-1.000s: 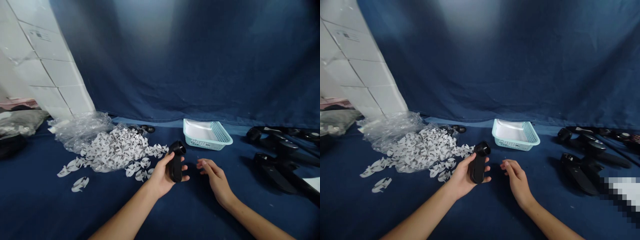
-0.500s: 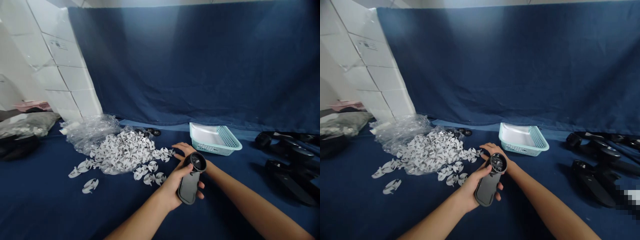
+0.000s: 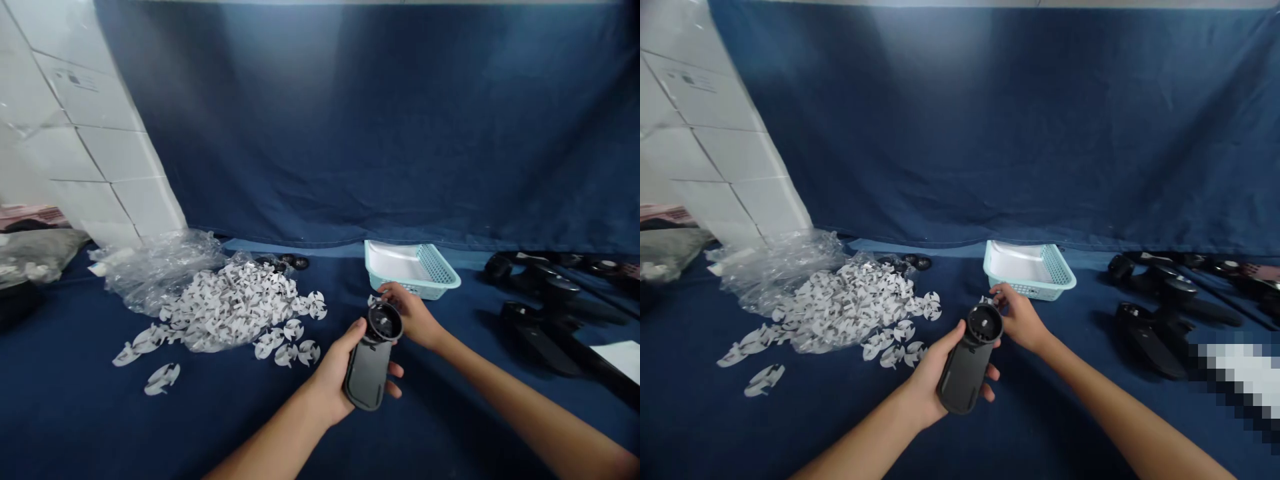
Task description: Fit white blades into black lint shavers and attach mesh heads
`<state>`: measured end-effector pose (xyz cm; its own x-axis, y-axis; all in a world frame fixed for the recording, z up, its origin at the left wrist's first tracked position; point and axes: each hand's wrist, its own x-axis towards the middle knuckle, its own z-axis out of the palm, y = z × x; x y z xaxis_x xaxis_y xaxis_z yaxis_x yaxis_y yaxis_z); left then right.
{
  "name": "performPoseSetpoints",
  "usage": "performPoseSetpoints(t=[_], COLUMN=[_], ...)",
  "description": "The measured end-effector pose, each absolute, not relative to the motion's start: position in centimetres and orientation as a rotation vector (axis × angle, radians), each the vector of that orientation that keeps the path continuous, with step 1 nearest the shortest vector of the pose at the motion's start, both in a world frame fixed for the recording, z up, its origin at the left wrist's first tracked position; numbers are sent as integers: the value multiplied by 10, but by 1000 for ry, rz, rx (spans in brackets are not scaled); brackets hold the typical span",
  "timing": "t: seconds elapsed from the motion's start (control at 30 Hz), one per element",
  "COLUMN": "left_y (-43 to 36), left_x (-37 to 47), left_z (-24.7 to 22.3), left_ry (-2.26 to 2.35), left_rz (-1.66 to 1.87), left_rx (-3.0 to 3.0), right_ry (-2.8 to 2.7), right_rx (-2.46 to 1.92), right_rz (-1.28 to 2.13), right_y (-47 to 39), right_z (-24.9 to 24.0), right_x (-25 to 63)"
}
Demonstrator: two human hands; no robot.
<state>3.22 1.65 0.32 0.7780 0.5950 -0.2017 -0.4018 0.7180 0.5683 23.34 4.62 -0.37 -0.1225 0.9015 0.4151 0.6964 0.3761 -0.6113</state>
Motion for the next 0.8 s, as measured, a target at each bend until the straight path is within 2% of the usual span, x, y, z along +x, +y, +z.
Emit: performPoseSetpoints(t=[0.13,0.27,0.8], left_y=[15,14,4], left_x=[34,37,45], left_z=[6,9,18], left_ry=[471,583,679], left_rz=[637,664,736], left_rx=[528,551,908], right_ry=[-1740,-1703,-1732], right_rx=[-1384,-1340,-1352], right_rz=[424,225,-151], right_y=[-6,-36,-45], right_z=[2,-3,-8], right_x=[249,249,245])
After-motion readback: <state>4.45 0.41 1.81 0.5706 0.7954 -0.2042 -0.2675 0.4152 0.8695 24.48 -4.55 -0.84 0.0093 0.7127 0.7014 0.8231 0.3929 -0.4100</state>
